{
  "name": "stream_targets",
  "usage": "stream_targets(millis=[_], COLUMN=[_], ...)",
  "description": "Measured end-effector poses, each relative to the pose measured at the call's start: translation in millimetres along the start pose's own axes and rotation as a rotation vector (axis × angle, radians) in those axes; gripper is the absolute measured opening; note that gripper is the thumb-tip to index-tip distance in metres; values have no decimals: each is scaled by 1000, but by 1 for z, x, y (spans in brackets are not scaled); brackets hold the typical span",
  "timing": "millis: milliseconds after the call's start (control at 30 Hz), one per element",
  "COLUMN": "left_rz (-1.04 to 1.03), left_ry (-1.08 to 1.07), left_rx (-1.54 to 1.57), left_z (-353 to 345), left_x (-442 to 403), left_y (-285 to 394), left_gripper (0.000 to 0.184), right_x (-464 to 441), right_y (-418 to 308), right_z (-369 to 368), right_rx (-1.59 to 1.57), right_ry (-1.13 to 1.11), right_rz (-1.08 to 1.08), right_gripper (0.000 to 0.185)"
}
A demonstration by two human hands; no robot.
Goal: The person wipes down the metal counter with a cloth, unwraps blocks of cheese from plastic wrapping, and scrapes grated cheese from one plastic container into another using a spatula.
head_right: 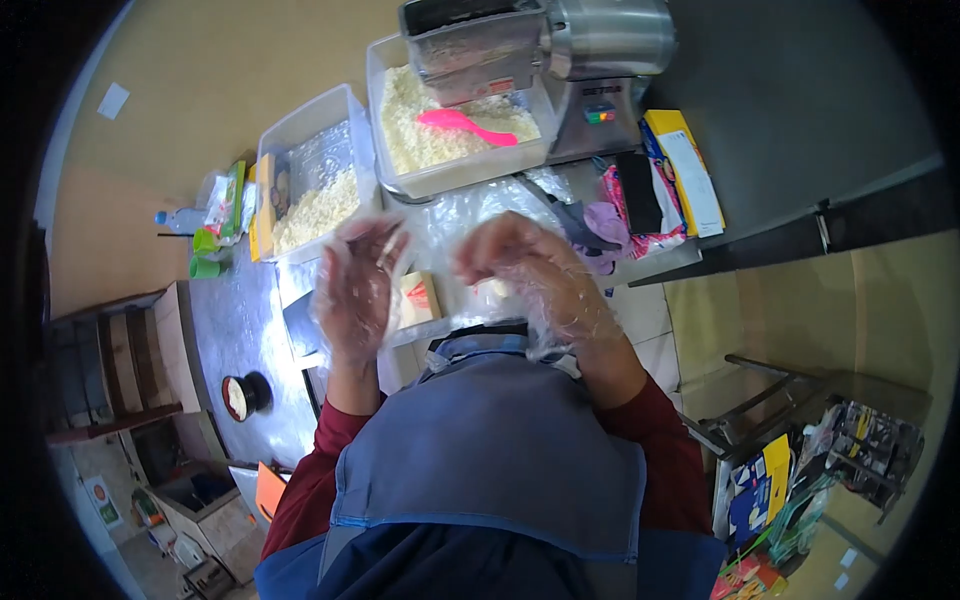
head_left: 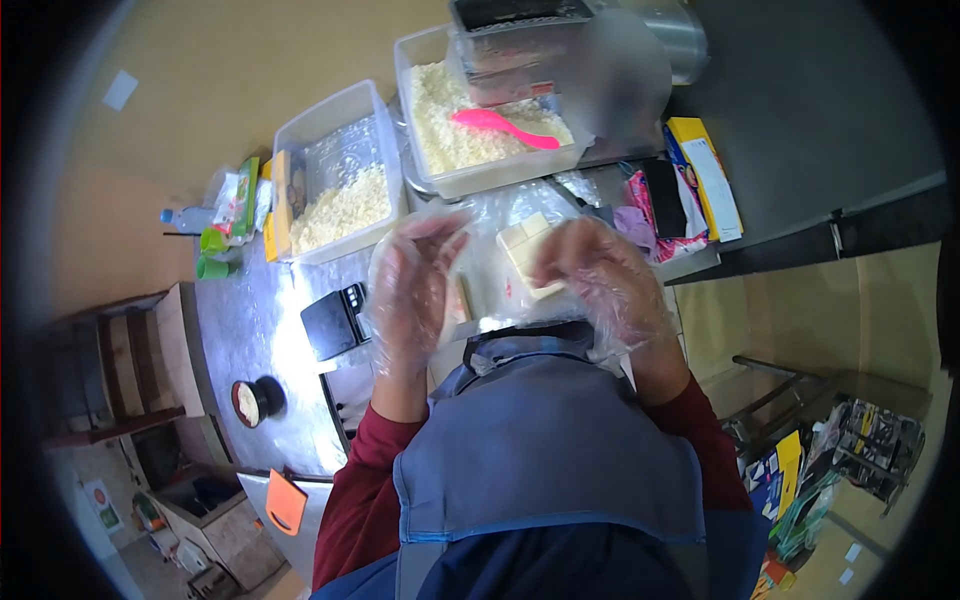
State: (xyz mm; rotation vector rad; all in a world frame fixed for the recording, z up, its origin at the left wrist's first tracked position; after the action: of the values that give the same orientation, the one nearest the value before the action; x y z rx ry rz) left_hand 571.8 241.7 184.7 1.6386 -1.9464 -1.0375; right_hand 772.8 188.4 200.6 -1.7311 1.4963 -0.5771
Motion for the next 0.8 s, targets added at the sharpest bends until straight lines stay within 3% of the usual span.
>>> stream_targets(millis=[33, 67, 133, 267, 300, 333, 367, 400, 433, 500, 567, 633, 667, 733, 800], left_rz=[-67, -136, -236, -300, -307, -312, -247, -176, -174, -229, -290, -226, -231, -53, -7], left_ry=[84, 166, 19, 83, 119, 125, 208, 291, 202, 60, 16, -260, -253, -531, -469], left_rx=[91, 184, 132, -42, -186, -187, -524, -861, -987, -1231, -1343, -1515, -1516, -1430, -1431], left_z=[13, 22, 22, 37, 38, 36, 29, 24, 18, 14, 18, 22, 26, 33, 54], left_x=[-3, -5, -10, -9, -7, -6, -5, -4, -6, -9, -5, 4, 9, 20, 30], left_y=[7, 14, 37, 58, 58, 54, 46, 39, 33, 16, -4, -21, -26, -39, -36], left_gripper=[34, 30, 35, 38, 34, 34, 27, 24, 22, 39, 46, 54, 54, 58, 48], right_x=[2, 4, 6, 9, 9, 9, 8, 6, 4, 1, 1, -1, -1, 2, 2], right_y=[2, 3, 8, 13, 13, 12, 11, 12, 15, 23, 26, 37, 44, 53, 51], right_z=[9, 18, 32, 45, 42, 38, 34, 27, 18, 13, -2, -9, -5, 1, 1], right_rx=[19, 40, -8, -14, -15, 175, 366, 366, 460, 528, 553, 602, 604, 793, 783], right_ry=[29, 57, 74, 126, 120, 141, 158, 147, 108, -37, -82, -209, -216, -363, -395], right_rz=[-10, -20, -36, -103, -108, -134, -156, -156, -197, -284, -318, -318, -317, -384, -452], right_gripper=[5, 12, 13, 11, 11, 7, 5, 5, 8, 29, 32, 41, 41, 42, 41])
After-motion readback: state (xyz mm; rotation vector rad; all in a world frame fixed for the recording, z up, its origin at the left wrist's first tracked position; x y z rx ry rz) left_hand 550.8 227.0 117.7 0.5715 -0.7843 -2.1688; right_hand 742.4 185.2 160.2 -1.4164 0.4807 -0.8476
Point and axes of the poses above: each hand's wrist, its own x-axis away from the middle knuckle, its own z-axis out of the back of the hand, y = z × x, the point moved 2 cm from there along -x, towards the middle knuckle, and after that the axes turned 4 degrees about -z, right-handed, at the moved point
